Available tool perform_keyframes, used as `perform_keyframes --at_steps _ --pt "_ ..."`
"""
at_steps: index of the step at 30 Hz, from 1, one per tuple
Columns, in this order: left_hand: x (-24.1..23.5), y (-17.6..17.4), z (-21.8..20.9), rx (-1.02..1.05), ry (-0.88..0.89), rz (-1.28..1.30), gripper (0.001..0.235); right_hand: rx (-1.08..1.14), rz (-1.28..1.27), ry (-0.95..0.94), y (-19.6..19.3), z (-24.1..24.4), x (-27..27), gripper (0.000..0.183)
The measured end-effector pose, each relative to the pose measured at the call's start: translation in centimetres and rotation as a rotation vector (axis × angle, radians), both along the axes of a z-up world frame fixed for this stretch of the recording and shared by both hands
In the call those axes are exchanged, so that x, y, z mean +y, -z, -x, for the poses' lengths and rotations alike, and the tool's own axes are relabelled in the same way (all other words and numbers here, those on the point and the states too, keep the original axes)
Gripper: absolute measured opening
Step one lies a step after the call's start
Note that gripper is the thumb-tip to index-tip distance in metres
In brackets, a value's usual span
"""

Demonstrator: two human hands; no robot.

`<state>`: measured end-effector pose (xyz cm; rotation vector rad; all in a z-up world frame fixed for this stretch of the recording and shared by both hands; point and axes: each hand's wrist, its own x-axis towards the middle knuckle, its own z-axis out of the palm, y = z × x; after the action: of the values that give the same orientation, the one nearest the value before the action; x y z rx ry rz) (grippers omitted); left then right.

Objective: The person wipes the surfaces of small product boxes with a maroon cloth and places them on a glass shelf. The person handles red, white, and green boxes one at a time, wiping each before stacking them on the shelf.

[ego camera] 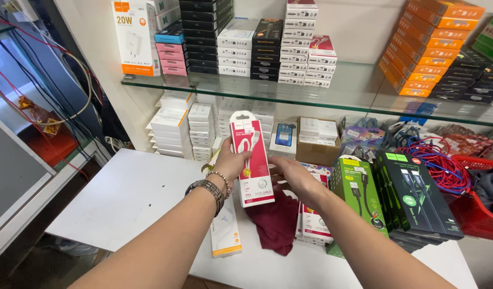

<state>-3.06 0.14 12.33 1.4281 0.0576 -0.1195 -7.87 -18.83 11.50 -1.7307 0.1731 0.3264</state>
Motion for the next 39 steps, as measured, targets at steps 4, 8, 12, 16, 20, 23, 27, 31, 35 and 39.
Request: perform_keyframes --at_steps 4,8,12,16,20,23,27,31,35,39 --pt "-2.1 -2.6 0.3 -0.11 0.179 0.126 0.072 -0.116 0.051 -0.13 -3.2 1.5 -1.2 0.051" --pt "-4.2 -4.2 -0.1 -0.133 0.236 -0.066 0.07 -0.145 -0.039 0.001 -5.1 1.8 -2.9 0.045" --pt "-6.3 -4.1 -1.3 -0.169 0.285 -0.203 0.055 -0.217 -0.104 0.139 -6.8 0.7 -5.8 0.041" --pt "-8.6 -3.8 -3.0 -0.159 0.345 -0.091 0.047 -0.204 -0.159 0.214 -8.0 -0.8 -9.0 0.042" --pt "-11.5 -6.0 -6.2 -0.215 0.357 -0.024 0.046 -0.429 0.001 0.209 -8.2 -3.0 -11.7 0.05" --pt "-14.2 -8.6 -9.0 -0.258 0.25 -0.07 0.042 -0.49 -0.033 0.294 -9.4 -6.1 -13.6 0.053" --pt "-17.5 -12.0 -12.7 -0.422 -0.018 -0.212 0.025 -0.527 -0.048 0.376 -13.2 -12.4 -16.0 0.052" --pt "-18.5 -13.2 -15.8 -0.492 -0.227 -0.423 0.025 -0.447 -0.022 0.427 -16.2 -19.0 -17.1 0.037" --pt "-18.5 -12.7 -18.1 -0.499 -0.387 -0.439 0.03 -0.411 0.049 0.428 -17.3 -22.9 -17.2 0.031" --pt "-17.9 -12.0 -19.6 -0.354 -0.392 -0.472 0.033 -0.424 0.238 0.448 -17.7 -23.3 -16.2 0.041"
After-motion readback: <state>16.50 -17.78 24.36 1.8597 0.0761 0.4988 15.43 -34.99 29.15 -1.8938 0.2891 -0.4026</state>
